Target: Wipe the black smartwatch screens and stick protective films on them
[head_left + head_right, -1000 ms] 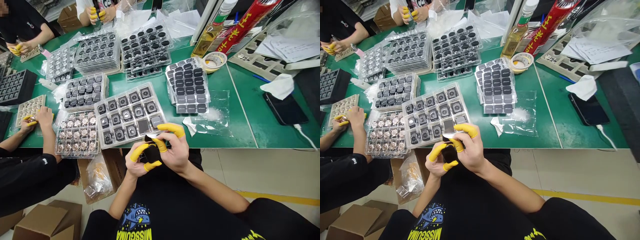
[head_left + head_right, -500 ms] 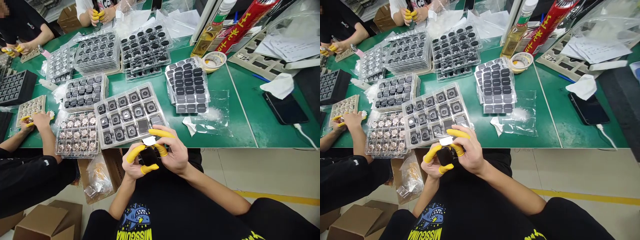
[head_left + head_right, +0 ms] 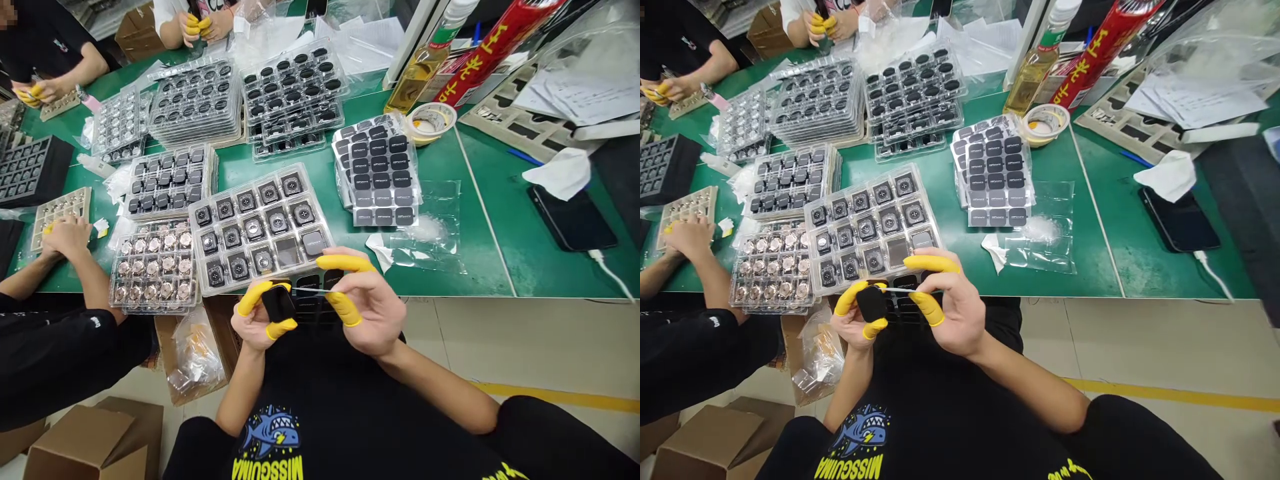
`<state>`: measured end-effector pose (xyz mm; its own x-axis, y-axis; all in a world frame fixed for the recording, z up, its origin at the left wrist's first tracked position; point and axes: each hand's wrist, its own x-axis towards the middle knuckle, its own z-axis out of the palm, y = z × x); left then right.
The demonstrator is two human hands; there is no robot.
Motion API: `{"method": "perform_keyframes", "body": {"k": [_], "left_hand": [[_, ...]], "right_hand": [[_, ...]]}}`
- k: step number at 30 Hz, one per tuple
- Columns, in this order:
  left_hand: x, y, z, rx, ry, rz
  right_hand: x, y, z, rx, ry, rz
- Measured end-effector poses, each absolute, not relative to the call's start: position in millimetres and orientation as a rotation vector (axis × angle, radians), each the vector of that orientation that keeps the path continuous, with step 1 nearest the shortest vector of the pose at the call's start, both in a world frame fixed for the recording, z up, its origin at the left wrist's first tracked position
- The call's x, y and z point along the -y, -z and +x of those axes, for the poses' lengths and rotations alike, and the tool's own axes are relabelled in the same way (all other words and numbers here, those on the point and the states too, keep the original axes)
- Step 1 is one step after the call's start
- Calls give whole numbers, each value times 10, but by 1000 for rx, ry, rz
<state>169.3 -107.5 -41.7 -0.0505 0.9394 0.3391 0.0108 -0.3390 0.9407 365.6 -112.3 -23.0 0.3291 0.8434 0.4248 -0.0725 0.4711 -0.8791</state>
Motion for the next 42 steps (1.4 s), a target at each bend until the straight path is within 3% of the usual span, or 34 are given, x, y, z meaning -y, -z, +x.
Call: {"method": "perform_keyframes", "body": {"k": [6,10,20,42], "left_hand": [[888,501,1646,-850,-1352,1672],[804,476,1637,-762,-1275,1743],[715,422,1635,-660,-1165,1685],[667,493,1627,-639,-1085,1534]], "right_hand": [[1027,-178,4066,1050,-1403,-875],[851,-268,4219,1127,-1637,-884],[653,-377,4194,1444,-1738,-986],[577,-289,4172,1387,-1850,-1018]]}}
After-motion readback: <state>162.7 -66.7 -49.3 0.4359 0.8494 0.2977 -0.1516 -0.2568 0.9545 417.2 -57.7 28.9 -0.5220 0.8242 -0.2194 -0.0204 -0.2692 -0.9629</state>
